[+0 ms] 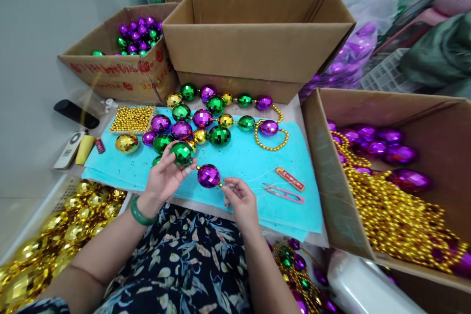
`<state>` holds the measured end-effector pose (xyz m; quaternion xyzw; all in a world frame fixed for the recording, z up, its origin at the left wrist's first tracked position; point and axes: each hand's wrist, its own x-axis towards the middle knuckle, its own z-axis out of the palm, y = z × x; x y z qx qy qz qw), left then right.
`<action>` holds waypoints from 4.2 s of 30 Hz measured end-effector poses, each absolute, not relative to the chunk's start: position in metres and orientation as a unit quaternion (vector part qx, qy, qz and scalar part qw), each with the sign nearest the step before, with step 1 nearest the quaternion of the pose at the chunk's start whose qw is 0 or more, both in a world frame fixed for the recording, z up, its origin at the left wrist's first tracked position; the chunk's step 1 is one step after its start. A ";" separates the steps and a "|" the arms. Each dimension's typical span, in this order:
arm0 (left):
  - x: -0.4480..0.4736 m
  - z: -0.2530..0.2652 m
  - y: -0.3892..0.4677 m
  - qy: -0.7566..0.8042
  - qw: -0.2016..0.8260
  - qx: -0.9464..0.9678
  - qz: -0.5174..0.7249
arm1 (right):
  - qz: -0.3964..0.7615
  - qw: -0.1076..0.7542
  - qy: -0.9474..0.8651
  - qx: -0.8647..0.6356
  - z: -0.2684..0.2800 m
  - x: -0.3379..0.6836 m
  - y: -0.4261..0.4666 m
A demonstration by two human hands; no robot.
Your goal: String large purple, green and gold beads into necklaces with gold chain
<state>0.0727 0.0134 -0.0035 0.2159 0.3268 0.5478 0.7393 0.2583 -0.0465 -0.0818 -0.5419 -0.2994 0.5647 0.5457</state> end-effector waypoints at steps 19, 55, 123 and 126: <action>0.059 0.002 0.021 0.322 0.703 0.166 0.612 | 0.193 0.434 -0.680 -0.559 -0.044 0.241 -0.014; 0.037 0.011 0.011 0.287 0.659 0.333 0.611 | 0.376 0.509 -0.561 -0.534 -0.047 0.238 -0.009; 0.022 0.014 0.027 0.354 0.571 0.411 0.616 | 0.271 0.130 -0.682 -0.667 -0.068 0.271 -0.018; 0.016 0.024 0.026 0.357 0.551 0.414 0.630 | 0.279 0.165 -0.678 -0.660 -0.065 0.274 -0.017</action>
